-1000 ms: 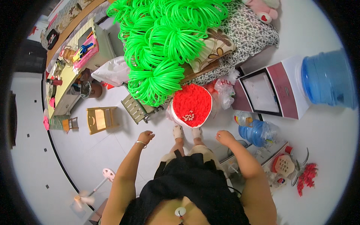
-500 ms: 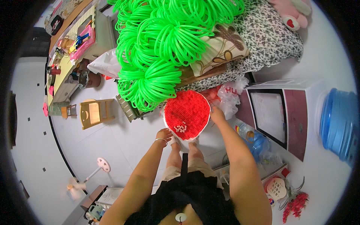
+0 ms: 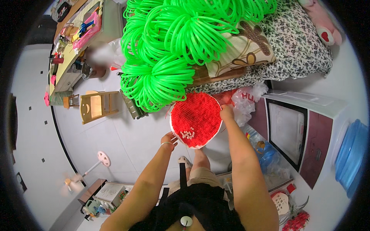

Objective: The person picks up small white pieces from a basket and uses a mallet to secure them into a red circular base held on their lap.

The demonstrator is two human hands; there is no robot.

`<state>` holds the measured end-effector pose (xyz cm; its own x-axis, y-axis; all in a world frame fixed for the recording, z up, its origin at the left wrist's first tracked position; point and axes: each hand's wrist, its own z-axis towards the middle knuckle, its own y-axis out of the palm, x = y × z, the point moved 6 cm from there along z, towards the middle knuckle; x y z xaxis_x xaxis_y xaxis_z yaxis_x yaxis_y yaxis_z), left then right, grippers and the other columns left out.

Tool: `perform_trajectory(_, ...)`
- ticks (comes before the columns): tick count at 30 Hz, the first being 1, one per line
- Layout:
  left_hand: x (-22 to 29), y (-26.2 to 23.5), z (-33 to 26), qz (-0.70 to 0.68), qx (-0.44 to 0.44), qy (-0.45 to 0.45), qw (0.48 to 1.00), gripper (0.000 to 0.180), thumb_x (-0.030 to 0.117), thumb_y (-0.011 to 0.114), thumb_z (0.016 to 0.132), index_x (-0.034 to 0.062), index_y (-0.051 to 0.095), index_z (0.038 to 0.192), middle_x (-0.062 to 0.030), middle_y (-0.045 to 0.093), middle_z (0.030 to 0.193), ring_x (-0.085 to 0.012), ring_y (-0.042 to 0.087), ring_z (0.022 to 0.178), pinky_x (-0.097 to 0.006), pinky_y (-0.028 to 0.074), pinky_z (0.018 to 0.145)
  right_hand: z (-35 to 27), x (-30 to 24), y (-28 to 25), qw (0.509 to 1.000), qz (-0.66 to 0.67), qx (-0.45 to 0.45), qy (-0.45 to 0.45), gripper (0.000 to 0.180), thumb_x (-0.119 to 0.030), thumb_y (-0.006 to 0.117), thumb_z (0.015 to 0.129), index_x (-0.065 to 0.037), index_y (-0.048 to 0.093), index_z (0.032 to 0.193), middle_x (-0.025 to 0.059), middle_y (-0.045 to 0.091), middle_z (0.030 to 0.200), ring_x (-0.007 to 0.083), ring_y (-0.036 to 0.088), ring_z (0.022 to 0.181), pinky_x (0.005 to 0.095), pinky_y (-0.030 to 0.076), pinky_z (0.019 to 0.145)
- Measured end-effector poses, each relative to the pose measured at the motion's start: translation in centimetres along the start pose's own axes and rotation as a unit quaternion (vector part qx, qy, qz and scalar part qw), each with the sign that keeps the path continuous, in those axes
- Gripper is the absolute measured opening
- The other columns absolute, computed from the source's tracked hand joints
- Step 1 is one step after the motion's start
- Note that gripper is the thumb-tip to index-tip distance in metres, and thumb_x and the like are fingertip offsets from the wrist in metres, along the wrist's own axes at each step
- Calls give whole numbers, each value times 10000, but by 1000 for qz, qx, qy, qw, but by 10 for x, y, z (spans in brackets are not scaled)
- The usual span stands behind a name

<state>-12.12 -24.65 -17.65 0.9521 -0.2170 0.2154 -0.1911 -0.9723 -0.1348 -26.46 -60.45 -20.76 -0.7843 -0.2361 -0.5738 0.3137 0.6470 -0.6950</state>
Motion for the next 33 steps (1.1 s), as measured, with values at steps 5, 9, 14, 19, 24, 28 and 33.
perform_trajectory(5, -3, 0, 6, -70, 24, -13, 997, 280, 174, 556, 877, 114, 610, 1145, -26, 591, 891, -236, 558, 913, -457, 411, 897, -2, -14, -1, 995, -55, -76, 46, 224, -90, 578, 744, -76, 724, 913, 200, 656, 991, 355, 624, 956, 416, 500, 835)
perform_trajectory(9, -9, -6, 12, -127, 37, 6, 991, 247, 129, 586, 841, 72, 615, 1080, -53, 590, 891, -230, 568, 830, -398, 454, 769, -19, -4, 6, 997, -51, -52, 31, 183, -95, 590, 736, -55, 707, 870, 207, 673, 891, 378, 641, 870, 437, 506, 784)
perform_trajectory(14, -25, -45, 33, -183, 33, 8, 983, 132, 45, 586, 748, 36, 634, 871, -57, 594, 742, -205, 558, 656, -352, 445, 623, -61, -28, 15, 994, -77, -78, 25, 183, -113, 586, 745, -36, 684, 880, 221, 676, 904, 404, 641, 880, 460, 504, 796)
perform_trajectory(19, -51, -83, 43, -202, 36, -16, 979, 52, 97, 577, 745, 86, 617, 776, -23, 611, 679, -202, 579, 643, -350, 437, 633, -101, -43, 38, 986, -110, -122, 23, 211, -119, 562, 756, -27, 693, 894, 249, 669, 923, 427, 636, 907, 479, 502, 821)
perform_trajectory(24, -74, -117, 54, -172, -21, -51, 983, 255, 359, 607, 872, 121, 646, 955, -3, 698, 855, -209, 643, 792, -394, 470, 752, -131, -33, 71, 956, -175, -231, 34, 245, -138, 563, 764, -7, 714, 905, 264, 669, 944, 411, 653, 923, 478, 515, 814)
perform_trajectory(28, -104, -144, 77, -177, -35, -70, 981, 293, 348, 598, 880, 101, 666, 1021, -43, 686, 989, -236, 623, 948, -408, 486, 893, -155, -46, 79, 917, -177, -332, 132, 240, -144, 565, 772, 2, 716, 889, 250, 678, 942, 389, 663, 931, 470, 526, 798)
perform_trajectory(33, -104, -154, 73, -243, -86, -101, 961, 252, 267, 574, 920, 76, 653, 1064, -66, 677, 1068, -223, 632, 970, -410, 515, 851, -169, -54, 92, 943, -261, -206, -29, 200, -142, 565, 772, -47, 713, 867, 211, 681, 896, 385, 657, 876, 477, 518, 760)
